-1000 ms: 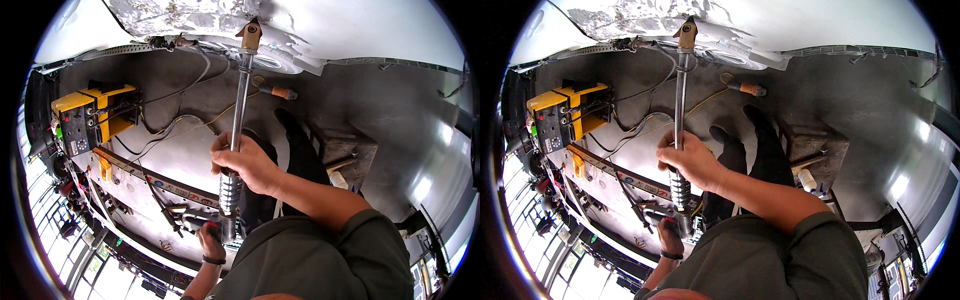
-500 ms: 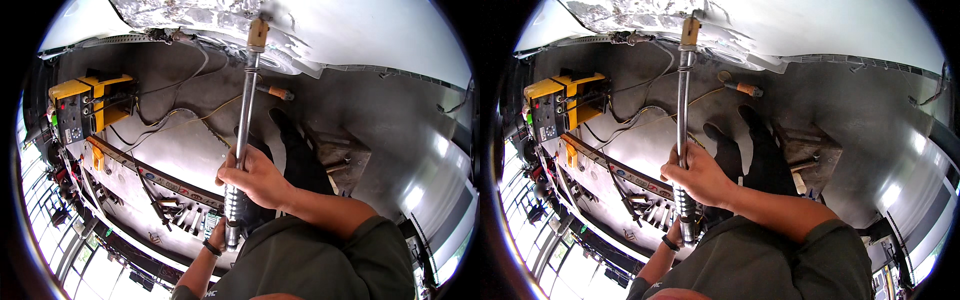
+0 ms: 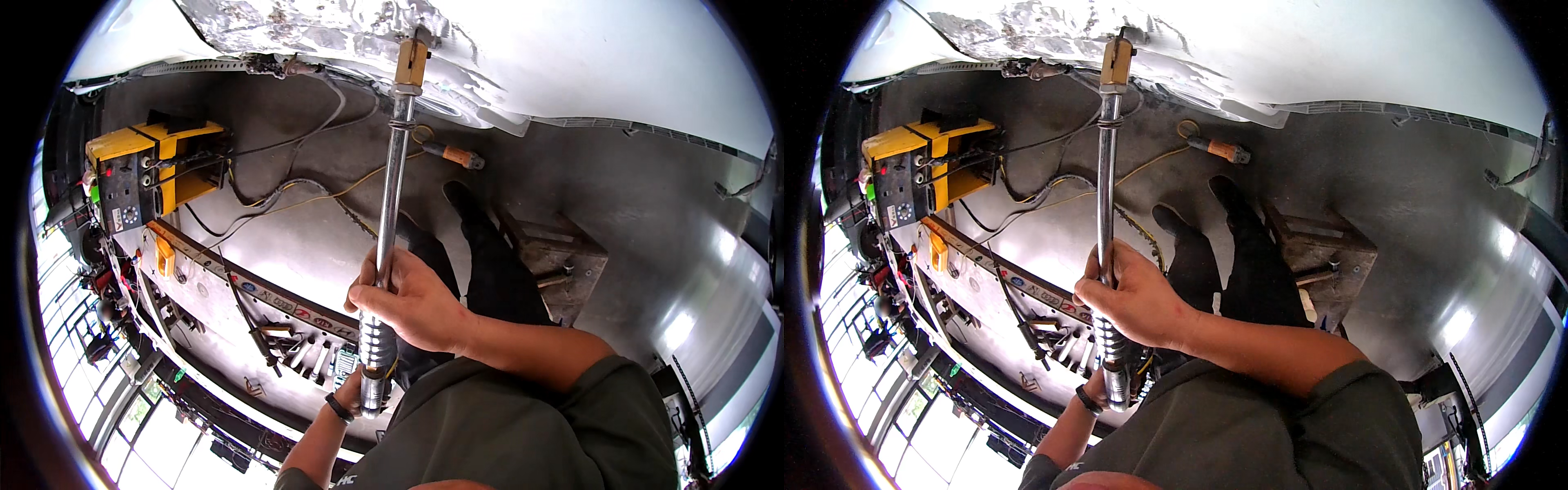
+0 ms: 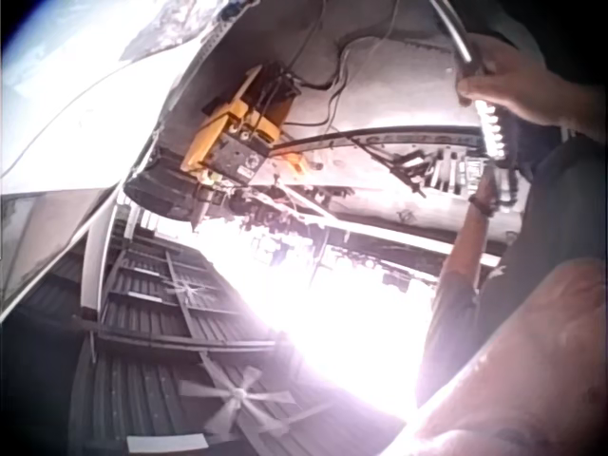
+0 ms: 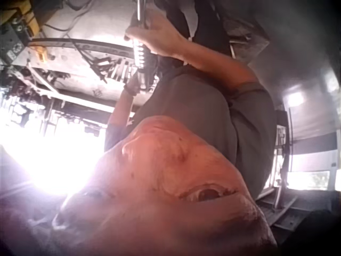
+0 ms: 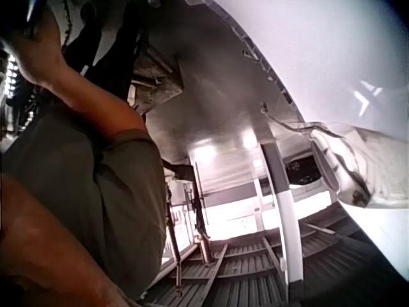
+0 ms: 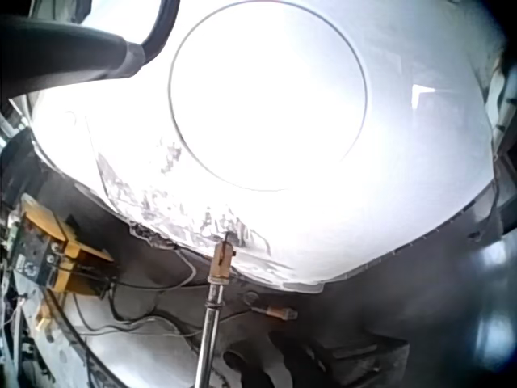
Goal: The person grinds the damaged area of a white car door, uses a dent puller to straighten the panel, and hammers the surface to refine the shape.
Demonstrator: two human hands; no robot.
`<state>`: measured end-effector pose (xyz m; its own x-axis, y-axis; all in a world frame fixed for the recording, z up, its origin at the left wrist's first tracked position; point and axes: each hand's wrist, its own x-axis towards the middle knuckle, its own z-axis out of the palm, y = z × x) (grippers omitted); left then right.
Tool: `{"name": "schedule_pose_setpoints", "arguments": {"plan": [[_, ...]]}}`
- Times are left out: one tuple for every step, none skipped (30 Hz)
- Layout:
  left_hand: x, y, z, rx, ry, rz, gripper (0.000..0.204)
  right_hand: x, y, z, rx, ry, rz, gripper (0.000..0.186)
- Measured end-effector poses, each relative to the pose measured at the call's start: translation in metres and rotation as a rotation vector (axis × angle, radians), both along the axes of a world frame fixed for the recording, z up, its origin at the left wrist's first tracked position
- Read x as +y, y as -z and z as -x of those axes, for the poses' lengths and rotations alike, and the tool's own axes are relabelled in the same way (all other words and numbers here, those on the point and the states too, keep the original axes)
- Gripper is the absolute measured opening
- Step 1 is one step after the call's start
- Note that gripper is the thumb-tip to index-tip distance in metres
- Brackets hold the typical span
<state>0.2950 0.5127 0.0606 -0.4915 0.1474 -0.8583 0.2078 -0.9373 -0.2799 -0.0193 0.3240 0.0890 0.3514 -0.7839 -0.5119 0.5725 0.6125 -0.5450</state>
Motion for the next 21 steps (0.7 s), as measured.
{"name": "schedule_pose_setpoints", "arguments": {"plan": [[0.001,0.001,0.000,0.003,0.002,-0.001,0.059,0.000,0.000,0.000,0.001,-0.006,-0.004,0.022],[0.002,0.001,0.000,-0.042,0.013,-0.035,0.060,0.000,0.000,0.001,0.005,0.000,-0.001,0.022],[0.003,0.002,0.001,-0.087,0.024,-0.066,0.062,0.000,0.000,0.000,0.014,-0.013,-0.022,0.022],[0.003,0.003,0.001,-0.081,0.035,-0.061,0.063,-0.001,0.000,0.000,0.008,0.008,0.006,0.022],[0.003,0.003,0.002,-0.086,0.036,-0.056,0.063,-0.002,0.000,0.000,0.033,-0.011,0.023,0.021],[0.003,0.002,0.002,-0.068,0.020,-0.053,0.063,-0.004,0.001,-0.001,0.056,-0.030,0.038,0.021],[0.003,0.002,0.002,-0.051,0.005,-0.051,0.062,-0.005,0.002,-0.001,0.053,-0.029,0.036,0.021],[0.003,0.001,0.002,-0.055,0.006,-0.051,0.062,-0.006,0.001,-0.002,0.051,-0.047,0.062,0.020],[0.002,0.000,0.001,-0.056,0.006,-0.053,0.062,-0.007,0.001,-0.002,0.032,-0.028,0.094,0.020],[0.002,-0.001,0.001,-0.064,0.000,-0.055,0.063,-0.008,0.000,-0.002,0.045,-0.067,0.088,0.020],[0.002,-0.001,0.000,-0.057,0.001,-0.053,0.063,-0.009,-0.001,-0.002,0.020,-0.057,0.063,0.020],[0.003,-0.002,-0.001,-0.085,0.013,-0.069,0.062,-0.009,-0.003,-0.002,-0.004,-0.046,0.038,0.020],[0.003,-0.002,-0.002,-0.120,0.016,-0.076,0.061,-0.010,-0.004,-0.001,-0.003,-0.049,0.038,0.020],[0.003,-0.002,-0.002,-0.109,0.022,-0.089,0.061,-0.010,-0.004,0.000,-0.012,-0.045,0.026,0.020],[0.004,-0.001,-0.003,-0.110,0.021,-0.093,0.060,-0.010,-0.003,0.000,-0.023,-0.052,-0.001,0.020],[0.003,0.000,-0.003,-0.112,0.009,-0.096,0.058,-0.009,-0.002,0.000,-0.015,-0.042,0.014,0.020],[0.003,0.000,-0.003,-0.108,0.019,-0.096,0.058,-0.007,-0.001,0.000,-0.034,-0.033,0.005,0.020],[0.002,0.001,-0.004,-0.093,0.044,-0.105,0.056,-0.006,0.002,-0.001,-0.075,-0.013,0.020,0.020],[0.000,0.001,-0.004,-0.104,0.046,-0.123,0.054,-0.004,0.004,-0.004,-0.053,-0.022,-0.005,0.020],[-0.002,0.001,-0.004,-0.066,0.158,-0.016,0.055,-0.001,0.005,-0.008,-0.065,-0.006,0.014,0.019],[-0.004,0.000,-0.004,-0.097,0.218,-0.008,0.058,0.001,0.007,-0.012,-0.093,0.066,0.049,0.019]]}}
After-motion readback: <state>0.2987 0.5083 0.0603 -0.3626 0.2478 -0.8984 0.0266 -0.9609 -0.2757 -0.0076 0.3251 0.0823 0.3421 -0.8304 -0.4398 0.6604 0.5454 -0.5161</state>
